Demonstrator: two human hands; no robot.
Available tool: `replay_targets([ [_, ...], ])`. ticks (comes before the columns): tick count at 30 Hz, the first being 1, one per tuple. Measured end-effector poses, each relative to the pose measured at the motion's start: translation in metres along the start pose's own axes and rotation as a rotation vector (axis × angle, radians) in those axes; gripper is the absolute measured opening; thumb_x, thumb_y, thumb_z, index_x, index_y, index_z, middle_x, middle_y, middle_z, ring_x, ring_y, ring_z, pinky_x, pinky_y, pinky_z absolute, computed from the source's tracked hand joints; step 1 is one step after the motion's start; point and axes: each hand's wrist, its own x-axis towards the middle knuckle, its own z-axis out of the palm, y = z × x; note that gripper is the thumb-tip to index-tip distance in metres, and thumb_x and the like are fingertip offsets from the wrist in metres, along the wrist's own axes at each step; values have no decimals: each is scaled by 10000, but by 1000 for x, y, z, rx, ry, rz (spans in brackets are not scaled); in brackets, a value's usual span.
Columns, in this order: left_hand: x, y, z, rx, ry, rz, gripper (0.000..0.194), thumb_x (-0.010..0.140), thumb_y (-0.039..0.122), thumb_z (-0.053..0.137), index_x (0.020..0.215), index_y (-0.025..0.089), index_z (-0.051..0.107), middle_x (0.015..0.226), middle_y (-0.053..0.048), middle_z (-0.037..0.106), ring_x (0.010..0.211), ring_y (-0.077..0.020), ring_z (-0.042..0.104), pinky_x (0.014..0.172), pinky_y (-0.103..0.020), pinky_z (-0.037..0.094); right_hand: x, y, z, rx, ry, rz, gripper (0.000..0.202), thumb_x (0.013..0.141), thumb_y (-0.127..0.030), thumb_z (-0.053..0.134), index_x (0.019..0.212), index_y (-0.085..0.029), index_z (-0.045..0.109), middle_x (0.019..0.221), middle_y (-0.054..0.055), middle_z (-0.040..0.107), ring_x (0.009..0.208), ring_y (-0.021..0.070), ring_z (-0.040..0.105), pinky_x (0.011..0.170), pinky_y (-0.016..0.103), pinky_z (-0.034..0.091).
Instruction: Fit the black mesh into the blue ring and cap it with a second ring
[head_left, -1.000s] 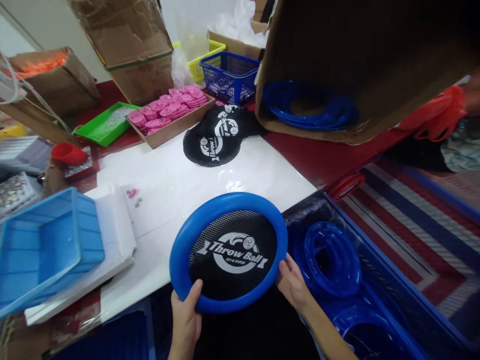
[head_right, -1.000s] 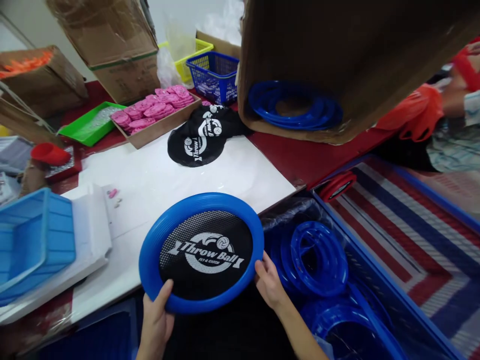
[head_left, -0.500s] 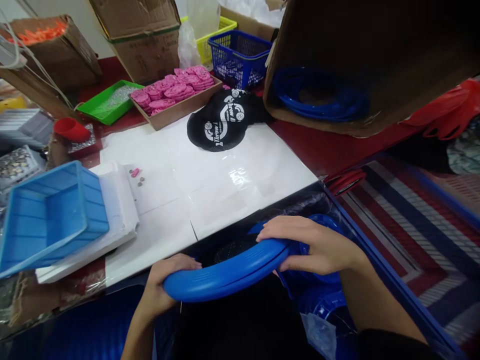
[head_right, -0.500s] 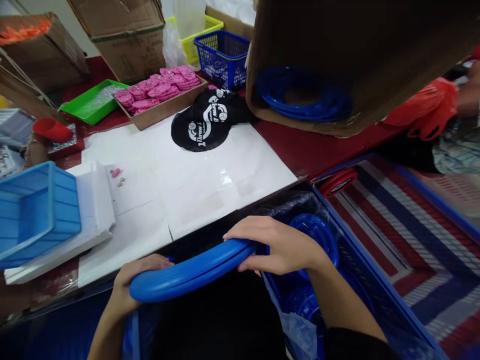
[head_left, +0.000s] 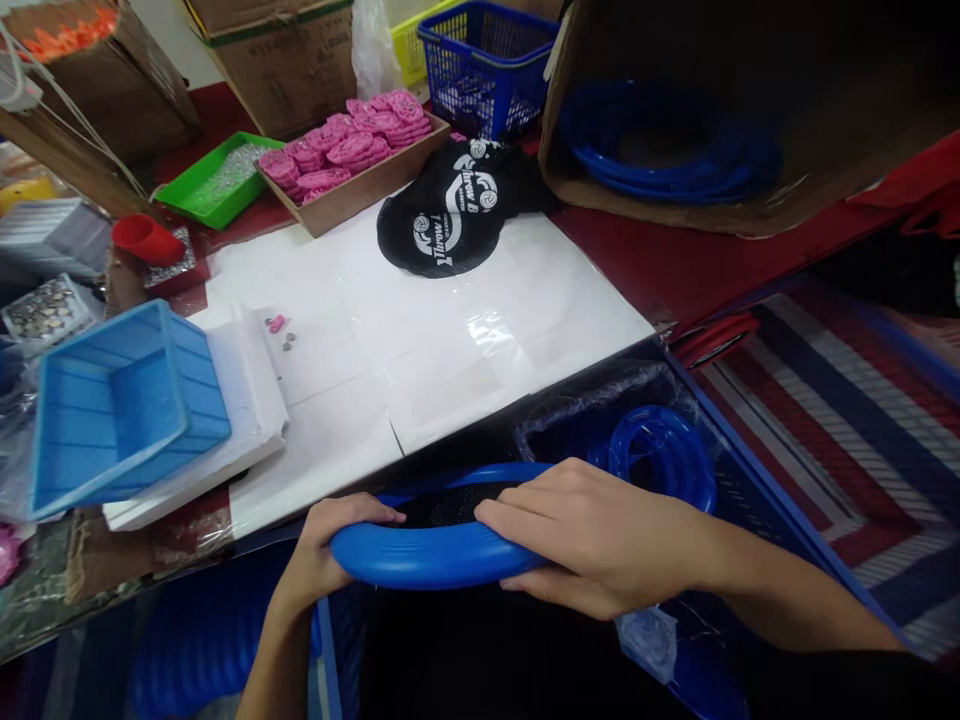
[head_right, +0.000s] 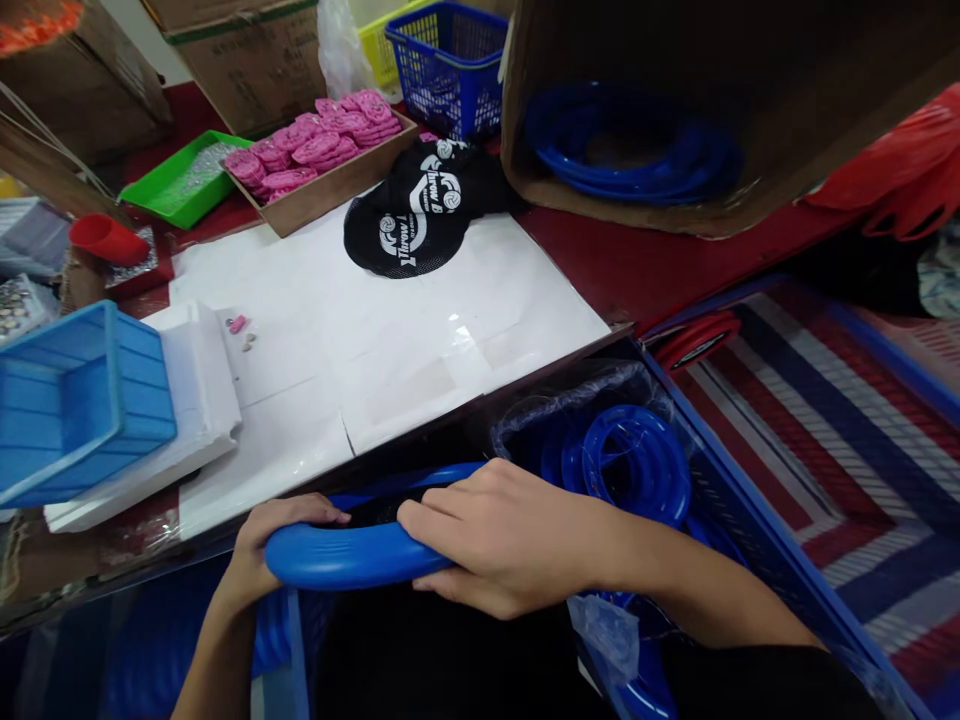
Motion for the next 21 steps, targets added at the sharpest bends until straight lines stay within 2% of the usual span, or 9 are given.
replay_targets([
  [2,3,10,-1,71,-59,-59,290,1006,458,636,1109,207,736,980,-82,801,859,-226,780,772,-293,629,1,-1,1,-23,-14,25,297,1052,-400,518,1220,-159,563,947,31,685,748,163,610,629,301,404],
  [4,10,27,4,231,-84,-95,336,970,450,706,1228,235,689,1053,-70,791,918,-226,775,809,-297,624,6,-2,2,-54,-37,22,308,1054,-403,516,1228,-154,567,955,37,696,759,171,628,623,306,407],
  [6,19,47,14,403,-74,-26,508,894,520,790,1293,240,646,1076,-82,781,954,-256,766,825,-331,620,12,-5,3,-100,-66,-4,335,1052,-416,515,1232,-141,579,934,41,707,730,179,636,591,314,398],
  [9,27,67,24,494,-82,150,457,947,507,732,1245,175,633,921,-86,767,740,-222,733,668,-312,585,14,-13,2,-130,-21,-36,411,1056,-472,510,1275,-132,588,926,47,729,737,195,669,597,323,432],
  [11,22,63,23,466,-55,240,434,993,505,666,1226,140,637,884,-104,753,707,-224,715,645,-329,573,5,-14,-2,-82,99,-53,485,1057,-535,490,1321,-139,584,1012,73,754,845,213,708,684,331,495],
  [13,8,47,14,348,-2,279,438,1031,510,593,1243,129,646,882,-114,741,742,-238,718,675,-357,583,-7,-9,-8,3,186,-76,523,1042,-576,498,1325,-147,596,1112,103,763,964,224,723,804,335,533],
  [16,-17,17,-2,97,117,236,388,1040,479,586,1276,178,650,903,-100,740,851,-262,730,769,-404,607,-21,5,-11,92,183,-54,470,1008,-507,613,1316,-151,619,1184,119,757,1077,226,714,945,335,530],
  [18,-24,9,-6,75,79,118,350,1023,457,624,1252,197,667,978,-114,754,950,-278,732,851,-420,609,-21,11,-7,150,151,-28,430,981,-435,677,1305,-157,631,1173,114,758,1058,216,714,942,329,532],
  [21,-16,22,3,220,-2,-6,456,968,536,684,1279,203,662,1079,-131,753,995,-279,737,883,-383,607,-11,10,1,246,122,2,407,943,-371,723,1283,-164,639,1094,88,757,953,190,710,835,300,539],
])
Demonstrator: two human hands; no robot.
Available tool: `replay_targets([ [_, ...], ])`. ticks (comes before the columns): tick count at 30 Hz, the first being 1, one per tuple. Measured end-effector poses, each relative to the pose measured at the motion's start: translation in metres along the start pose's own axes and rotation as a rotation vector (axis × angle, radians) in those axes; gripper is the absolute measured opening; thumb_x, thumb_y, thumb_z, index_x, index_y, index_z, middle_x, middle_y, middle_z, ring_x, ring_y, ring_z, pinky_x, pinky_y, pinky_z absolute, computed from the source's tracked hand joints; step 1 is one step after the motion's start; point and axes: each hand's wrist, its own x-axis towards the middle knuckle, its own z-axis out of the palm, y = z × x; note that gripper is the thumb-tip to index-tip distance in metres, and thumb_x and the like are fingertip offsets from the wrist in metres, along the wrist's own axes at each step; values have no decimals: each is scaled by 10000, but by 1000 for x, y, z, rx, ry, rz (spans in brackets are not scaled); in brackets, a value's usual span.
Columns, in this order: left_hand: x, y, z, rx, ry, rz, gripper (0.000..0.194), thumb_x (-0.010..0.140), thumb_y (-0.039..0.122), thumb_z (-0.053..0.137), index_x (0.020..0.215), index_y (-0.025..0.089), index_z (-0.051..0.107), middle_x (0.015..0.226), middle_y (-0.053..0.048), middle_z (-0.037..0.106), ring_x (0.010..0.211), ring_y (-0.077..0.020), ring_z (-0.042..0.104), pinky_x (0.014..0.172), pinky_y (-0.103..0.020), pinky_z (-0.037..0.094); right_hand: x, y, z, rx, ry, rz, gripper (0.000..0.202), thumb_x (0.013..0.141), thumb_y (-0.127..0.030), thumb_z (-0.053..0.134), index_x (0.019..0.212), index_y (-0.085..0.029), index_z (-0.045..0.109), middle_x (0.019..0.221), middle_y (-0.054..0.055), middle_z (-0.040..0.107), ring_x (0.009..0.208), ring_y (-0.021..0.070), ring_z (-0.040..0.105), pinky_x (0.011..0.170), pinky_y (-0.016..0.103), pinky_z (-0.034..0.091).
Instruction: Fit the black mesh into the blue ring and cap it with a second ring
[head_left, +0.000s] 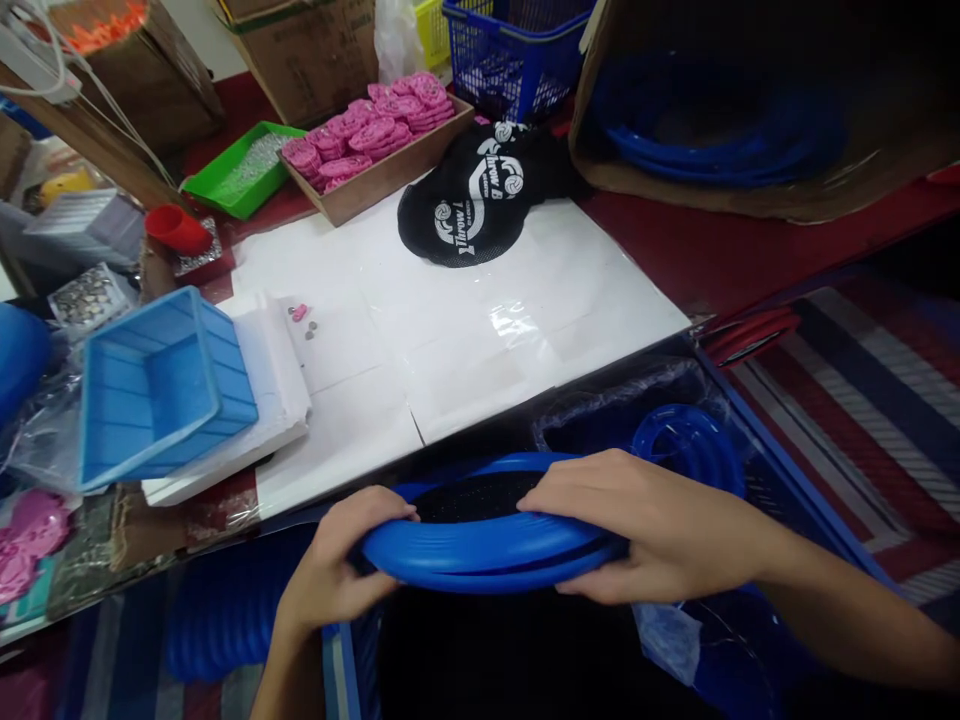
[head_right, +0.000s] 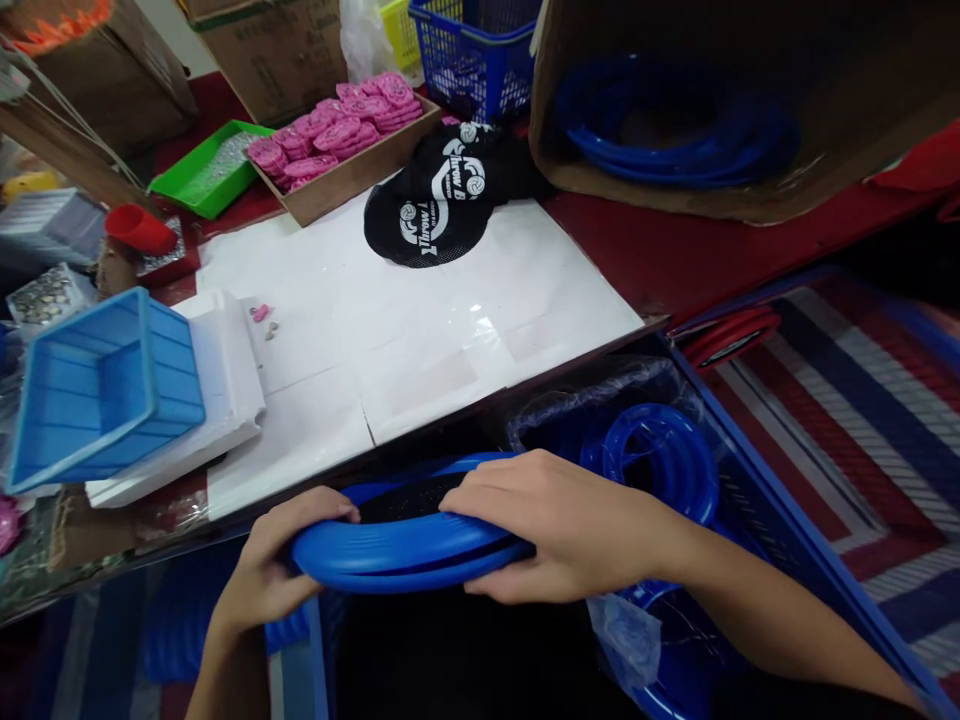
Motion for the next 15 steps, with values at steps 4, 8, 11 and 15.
replay_targets([
  [4,29,42,13,274,-24,121,611,932,632,685,1361,202,617,976,-90,767,833,-240,757,772,-323,616,7,-8,6,3,0,9,406,956,-353,708,1302,-155,627,1107,87,753,985,193,702,847,308,537],
  [8,44,50,22,318,14,207,486,986,553,652,1289,175,614,943,-83,779,767,-231,756,698,-315,611,0,-8,6,-64,10,19,386,1001,-373,645,1312,-146,611,1130,106,749,996,203,702,879,330,545],
  [11,40,37,30,293,6,256,470,994,493,665,1341,183,603,946,-87,786,742,-249,759,640,-333,609,-12,-2,17,-190,96,16,392,1048,-404,554,1310,-116,600,1131,135,749,995,223,706,881,356,543],
  [15,59,16,47,95,-102,259,538,908,382,778,1418,404,607,960,-31,777,820,-297,764,630,-389,645,-31,2,44,-311,137,73,490,1039,-530,520,1264,-107,623,1033,94,770,896,201,705,804,327,533],
])
